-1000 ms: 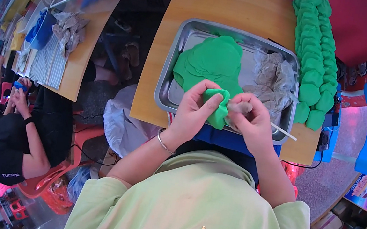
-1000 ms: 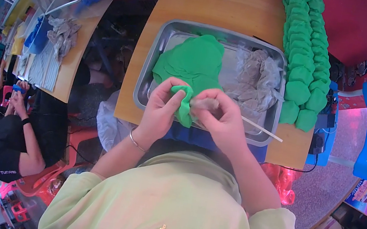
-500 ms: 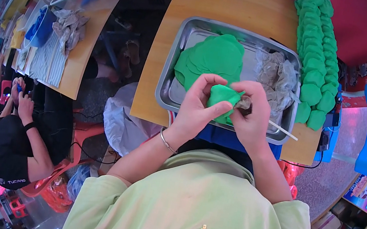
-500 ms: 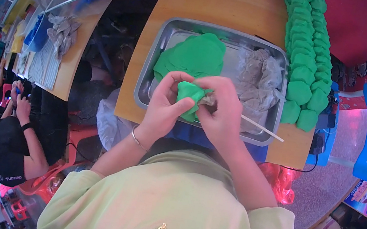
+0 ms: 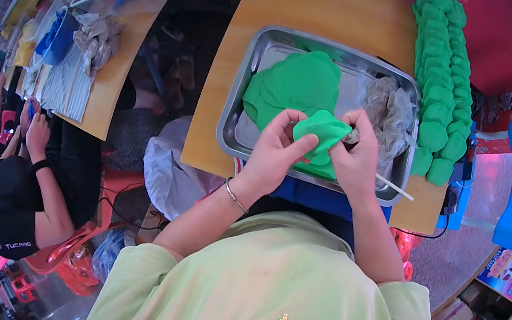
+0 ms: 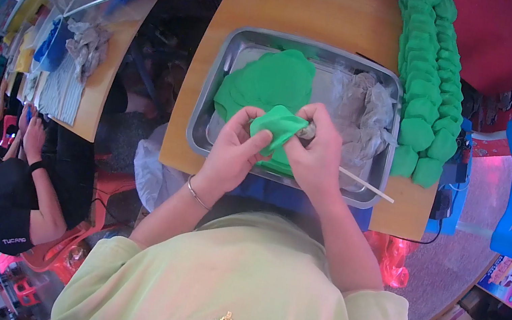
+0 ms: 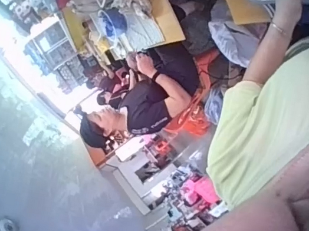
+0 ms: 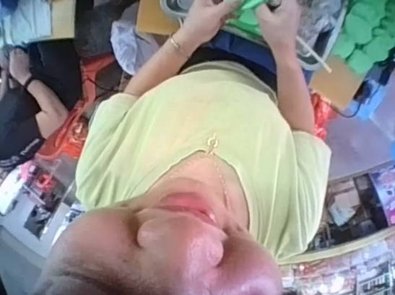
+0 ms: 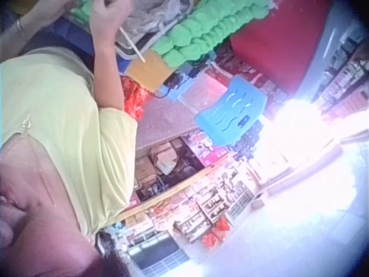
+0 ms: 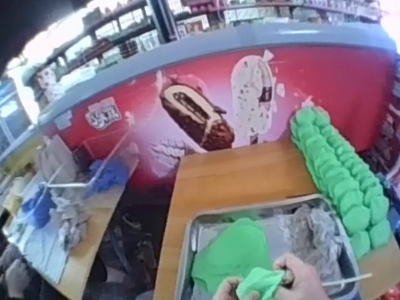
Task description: Assembling small green fabric decorations by stuffing fabric circles with material and folding them using a bamboo skewer.
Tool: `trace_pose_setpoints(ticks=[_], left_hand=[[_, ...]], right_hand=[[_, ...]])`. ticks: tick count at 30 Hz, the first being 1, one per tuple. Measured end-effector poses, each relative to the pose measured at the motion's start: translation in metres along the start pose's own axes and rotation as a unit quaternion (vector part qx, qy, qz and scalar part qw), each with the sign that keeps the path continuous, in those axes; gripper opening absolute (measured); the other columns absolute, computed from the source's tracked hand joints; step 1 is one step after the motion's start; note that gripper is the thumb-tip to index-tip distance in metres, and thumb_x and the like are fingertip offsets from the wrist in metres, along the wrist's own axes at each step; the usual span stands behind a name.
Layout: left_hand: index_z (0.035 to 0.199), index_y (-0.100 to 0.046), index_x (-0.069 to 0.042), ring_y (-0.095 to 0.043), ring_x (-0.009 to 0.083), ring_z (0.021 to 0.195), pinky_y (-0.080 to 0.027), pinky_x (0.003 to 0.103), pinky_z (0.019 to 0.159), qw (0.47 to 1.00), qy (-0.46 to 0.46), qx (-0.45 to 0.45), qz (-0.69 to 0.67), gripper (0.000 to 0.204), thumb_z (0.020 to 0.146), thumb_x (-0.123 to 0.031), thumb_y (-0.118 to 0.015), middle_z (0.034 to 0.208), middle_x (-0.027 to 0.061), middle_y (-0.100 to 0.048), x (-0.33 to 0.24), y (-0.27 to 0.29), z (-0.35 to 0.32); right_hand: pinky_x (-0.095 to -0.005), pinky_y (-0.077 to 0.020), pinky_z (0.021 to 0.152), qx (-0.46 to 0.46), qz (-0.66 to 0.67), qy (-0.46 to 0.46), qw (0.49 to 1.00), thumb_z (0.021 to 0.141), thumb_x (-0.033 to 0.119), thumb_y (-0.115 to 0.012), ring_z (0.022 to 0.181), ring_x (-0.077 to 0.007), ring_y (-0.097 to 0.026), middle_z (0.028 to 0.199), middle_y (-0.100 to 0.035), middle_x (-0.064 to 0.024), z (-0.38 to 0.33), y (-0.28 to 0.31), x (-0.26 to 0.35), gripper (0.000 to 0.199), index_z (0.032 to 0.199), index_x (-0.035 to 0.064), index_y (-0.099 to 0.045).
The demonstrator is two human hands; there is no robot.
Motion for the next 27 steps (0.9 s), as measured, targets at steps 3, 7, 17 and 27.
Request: trace_pose_setpoints(ticks=[3,7,17,27], left_hand=[[0.111,-0.042,-0.007,-0.056,0.0075,0.062,-0.045,0.02,0.055,0.999,0.014,0.04,0.005,0.036,0.084,-0.008,-0.066,0.084,0.0025,-0.059,0.005,-0.01,-0.004],[0.113,-0.04,-0.008,-0.055,0.0077,0.062,-0.043,0.019,0.052,0.997,0.04,0.069,-0.025,0.038,0.084,-0.008,-0.065,0.082,0.0026,-0.058,0.009,-0.014,-0.002],[0.121,-0.039,-0.007,-0.047,0.0063,0.06,-0.036,0.016,0.05,0.95,0.195,0.12,-0.215,0.037,0.09,-0.016,-0.058,0.078,0.0005,-0.048,0.021,-0.013,-0.006],[0.114,-0.046,-0.004,-0.051,0.011,0.077,-0.042,0.021,0.063,0.929,-0.262,-0.002,0.262,0.033,0.085,-0.01,-0.061,0.093,0.0076,-0.054,-0.093,-0.009,-0.018]], right_hand=[[-0.0185,-0.0331,0.051,-0.012,0.145,-0.069,0.987,0.077,-0.002,-0.061,0.063,-0.0023,-0.041,0.071,-0.045,0.0022,-0.002,-0.001,-0.018,0.018,0.082,0.0042,-0.045],[-0.0183,-0.0319,0.052,-0.035,0.07,-0.013,0.997,0.077,-0.003,-0.06,0.065,-0.0017,-0.039,0.069,-0.042,0.0034,-0.001,0.003,-0.01,0.019,0.08,0.0046,-0.043],[-0.026,-0.0454,0.083,0.17,0.024,0.024,0.985,0.072,-0.001,-0.062,0.103,-0.0175,-0.054,0.119,-0.049,-0.0112,-0.009,-0.011,0.019,0.05,0.119,0.008,-0.047],[-0.0292,-0.0463,0.064,0.058,-0.192,0.089,0.976,0.072,0.002,-0.06,0.071,-0.0189,-0.059,0.078,-0.059,-0.0112,-0.007,0.013,0.028,0.019,0.091,0.0009,-0.058]])
Point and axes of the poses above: each hand's wrist, its own z-axis towards the middle knuckle, its own y-axis out of the back of the hand, x = y × z, the point moved 10 cm from there along z, towards the middle knuckle
